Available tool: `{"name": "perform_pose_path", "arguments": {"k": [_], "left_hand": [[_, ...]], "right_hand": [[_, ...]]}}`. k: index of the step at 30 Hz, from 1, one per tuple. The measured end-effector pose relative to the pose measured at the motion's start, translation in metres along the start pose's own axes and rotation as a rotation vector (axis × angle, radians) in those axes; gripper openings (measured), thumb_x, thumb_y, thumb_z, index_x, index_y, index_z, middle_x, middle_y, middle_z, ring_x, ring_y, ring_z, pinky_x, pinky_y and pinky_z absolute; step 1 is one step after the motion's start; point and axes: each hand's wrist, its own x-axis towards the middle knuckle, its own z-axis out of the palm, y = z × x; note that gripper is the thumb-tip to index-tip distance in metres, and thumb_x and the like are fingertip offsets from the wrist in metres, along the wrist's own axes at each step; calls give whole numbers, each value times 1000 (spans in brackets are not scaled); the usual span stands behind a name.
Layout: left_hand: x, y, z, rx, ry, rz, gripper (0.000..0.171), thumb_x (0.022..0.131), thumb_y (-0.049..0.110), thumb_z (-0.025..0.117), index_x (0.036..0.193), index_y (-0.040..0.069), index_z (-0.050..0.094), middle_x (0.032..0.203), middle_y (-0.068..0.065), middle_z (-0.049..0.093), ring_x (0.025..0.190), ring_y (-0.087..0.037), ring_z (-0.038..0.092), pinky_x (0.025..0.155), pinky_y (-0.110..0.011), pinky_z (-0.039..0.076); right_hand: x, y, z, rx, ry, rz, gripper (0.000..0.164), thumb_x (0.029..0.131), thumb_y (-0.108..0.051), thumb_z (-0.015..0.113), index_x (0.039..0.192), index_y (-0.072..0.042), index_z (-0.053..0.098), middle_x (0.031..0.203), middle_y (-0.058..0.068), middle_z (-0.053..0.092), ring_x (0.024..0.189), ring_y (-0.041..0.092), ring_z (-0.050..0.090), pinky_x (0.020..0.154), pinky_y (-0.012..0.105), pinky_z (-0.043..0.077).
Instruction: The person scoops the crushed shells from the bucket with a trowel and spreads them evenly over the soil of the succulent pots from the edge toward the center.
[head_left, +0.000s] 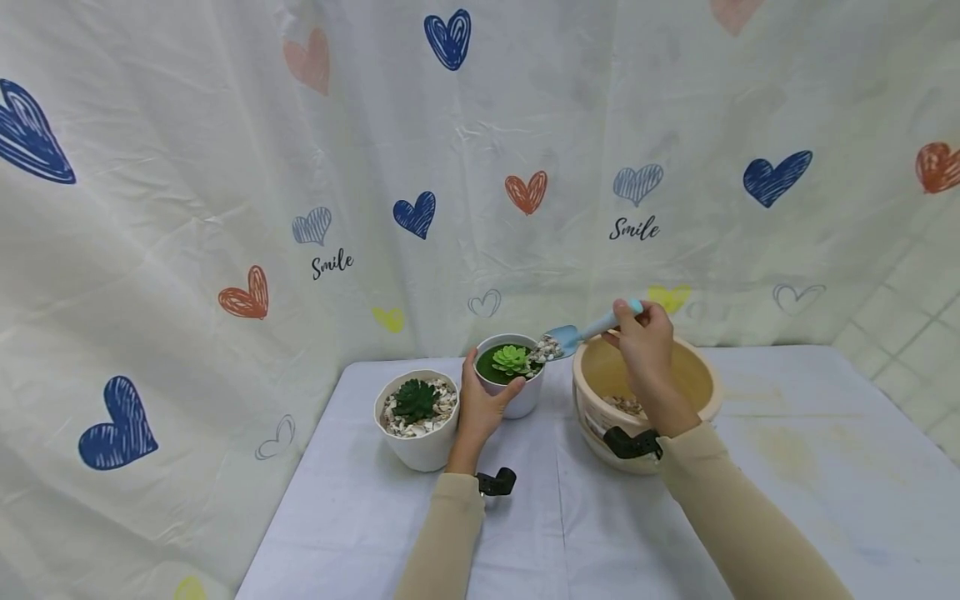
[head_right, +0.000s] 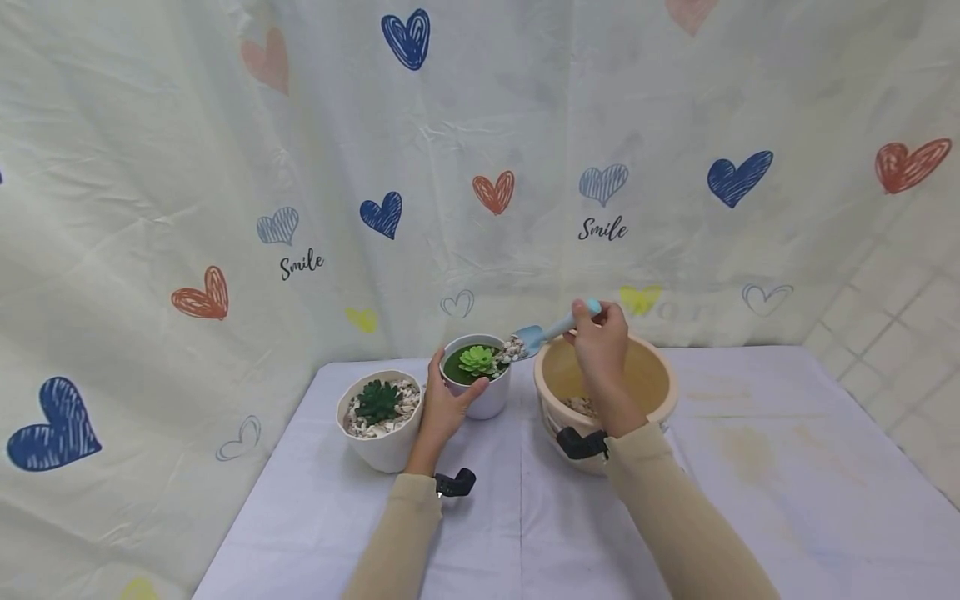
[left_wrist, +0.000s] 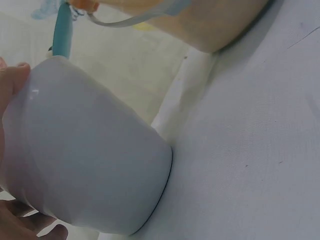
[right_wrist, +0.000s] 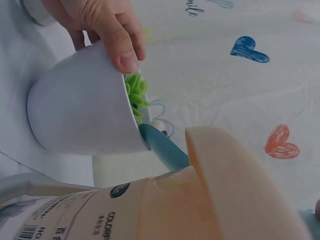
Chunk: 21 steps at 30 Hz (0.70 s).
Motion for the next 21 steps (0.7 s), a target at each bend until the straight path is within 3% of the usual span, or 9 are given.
{"name": "perform_pose_path", "arguments": {"k": [8,15,21], "left_hand": [[-4,3,7,-6,-8,-45,116,77,51,87,164,29,12,168,-13,24,154,-32,29,122,-57,29],[-3,0,10,-7,-1,-37,117,77,55,86,164,28,12,168,-13,24,154,-32,28,122,-57,28],[-1,-2,6,-7,-14,-17,116,77,54,86,163,28,13,166,-12,29,153,-32,31,122,-56,29]], "right_hand": [[-1,1,2,-57,10,-68,26,104,-33,57,118,-12,52,102,-3,49,96,11,63,95,38,58],[-1,3,2,-93,24,-95,32,104,-35,56,122,-9,52,100,-3,49,95,11,63,89,31,60],[-1,4,2,-82,47,-101,37,104,-38,54,128,-10,52,103,-4,50,102,15,66,92,32,59]]}}
